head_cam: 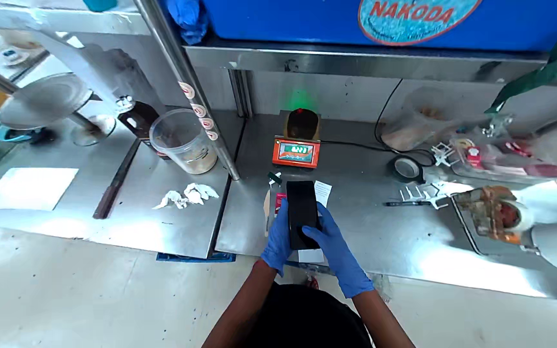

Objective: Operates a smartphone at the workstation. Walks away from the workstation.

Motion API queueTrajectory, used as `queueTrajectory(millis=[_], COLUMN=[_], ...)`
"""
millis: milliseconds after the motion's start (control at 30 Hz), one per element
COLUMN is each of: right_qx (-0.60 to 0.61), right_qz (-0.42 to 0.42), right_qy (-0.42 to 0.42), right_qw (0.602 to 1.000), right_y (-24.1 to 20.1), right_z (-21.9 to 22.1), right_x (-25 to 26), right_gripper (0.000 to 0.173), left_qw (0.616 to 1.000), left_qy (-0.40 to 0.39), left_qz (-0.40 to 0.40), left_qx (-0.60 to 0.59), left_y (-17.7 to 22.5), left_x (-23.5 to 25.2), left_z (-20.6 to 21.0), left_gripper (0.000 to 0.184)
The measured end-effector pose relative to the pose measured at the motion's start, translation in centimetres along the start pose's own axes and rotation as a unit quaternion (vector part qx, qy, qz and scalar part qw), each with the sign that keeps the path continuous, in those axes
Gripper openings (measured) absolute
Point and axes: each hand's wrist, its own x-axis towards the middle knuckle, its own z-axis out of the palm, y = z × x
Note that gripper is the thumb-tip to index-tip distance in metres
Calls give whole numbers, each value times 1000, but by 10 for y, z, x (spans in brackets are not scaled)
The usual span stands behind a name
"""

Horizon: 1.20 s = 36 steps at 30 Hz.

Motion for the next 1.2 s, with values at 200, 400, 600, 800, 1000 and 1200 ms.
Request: queueTrajectory(millis=[200,400,600,800,1000,1200], right_qx=[16,46,16,-10,16,5], right_qz=[-30,-77,-79,-68,-62,-79], right_qy=[0,25,88,112,18,7], right_qw=[999,996,993,991,998,997], right_y=[1,3,-8,-6,-3,-5], right_z=[8,9,7,-5,-12,-14], right_x=[-16,-24,-24,-33,-50,-54], right_gripper=[75,64,37,46,66,61], left_qw=[999,995,994,995,997,997], left_qy=[-24,-69,-79,-94,-77,-64], left_qz=[-18,-14,-7,-1,3,14], left_qx=[30,67,72,29,10,-31], left_y=[4,11,14,9,8,8], left_x=[-5,-9,-11,-21,-33,-40], left_z=[-16,-11,-3,4,5,14], left_gripper=[61,62,59,58,59,59])
